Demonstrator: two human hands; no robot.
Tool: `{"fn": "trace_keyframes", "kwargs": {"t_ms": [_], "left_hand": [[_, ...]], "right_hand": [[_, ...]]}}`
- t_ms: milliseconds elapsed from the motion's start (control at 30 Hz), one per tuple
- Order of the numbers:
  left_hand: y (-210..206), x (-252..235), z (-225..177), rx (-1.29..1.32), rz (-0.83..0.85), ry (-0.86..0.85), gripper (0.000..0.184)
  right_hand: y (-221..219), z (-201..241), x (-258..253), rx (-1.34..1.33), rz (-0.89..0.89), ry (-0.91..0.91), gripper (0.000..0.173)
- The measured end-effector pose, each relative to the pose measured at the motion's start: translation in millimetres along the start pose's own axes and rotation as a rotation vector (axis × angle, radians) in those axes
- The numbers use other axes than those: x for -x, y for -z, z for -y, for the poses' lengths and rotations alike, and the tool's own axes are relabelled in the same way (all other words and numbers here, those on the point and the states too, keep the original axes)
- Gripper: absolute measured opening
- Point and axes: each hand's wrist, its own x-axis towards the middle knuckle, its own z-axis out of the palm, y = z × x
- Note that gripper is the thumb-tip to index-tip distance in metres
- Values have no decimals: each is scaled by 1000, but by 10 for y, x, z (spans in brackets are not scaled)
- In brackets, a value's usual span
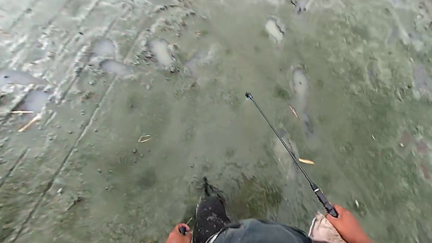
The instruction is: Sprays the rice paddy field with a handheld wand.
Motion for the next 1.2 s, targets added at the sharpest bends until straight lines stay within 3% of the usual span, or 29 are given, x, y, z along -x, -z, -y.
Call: {"fn": "trace_keyframes", "kwargs": {"t_ms": [133,200,300,467,667,767,967,1100,1200], "left_hand": [[840,-309,385,125,-8,116,37],[1332,-296,652,194,-11,177,37],[1983,-279,947,330,-55,224,40],[2440,-433,1258,507,-150,273,37],[2817,-889,1328,598,-154,340,32],[3150,-1183,1274,667,-177,375,32],[4216,-1713,963,731,-211,464,33],[5061,-2038,623,728,-192,474,32],[5448,-2377,412,718,-150,469,33]], "right_hand": [[-103,1612,-472,-106,106,30,42],[-218,2230,-657,-71,126,38,33],[-368,3356,-809,-20,88,183,31],[-535,5077,-714,-77,167,191,40],[-608,6812,-1216,-103,163,168,34],[-687,7579,-1615,-74,174,107,33],[-812,8750,-2348,-9,125,90,35],[-644,9286,-2349,42,165,121,36],[-558,9902,-2332,81,237,195,35]]}}
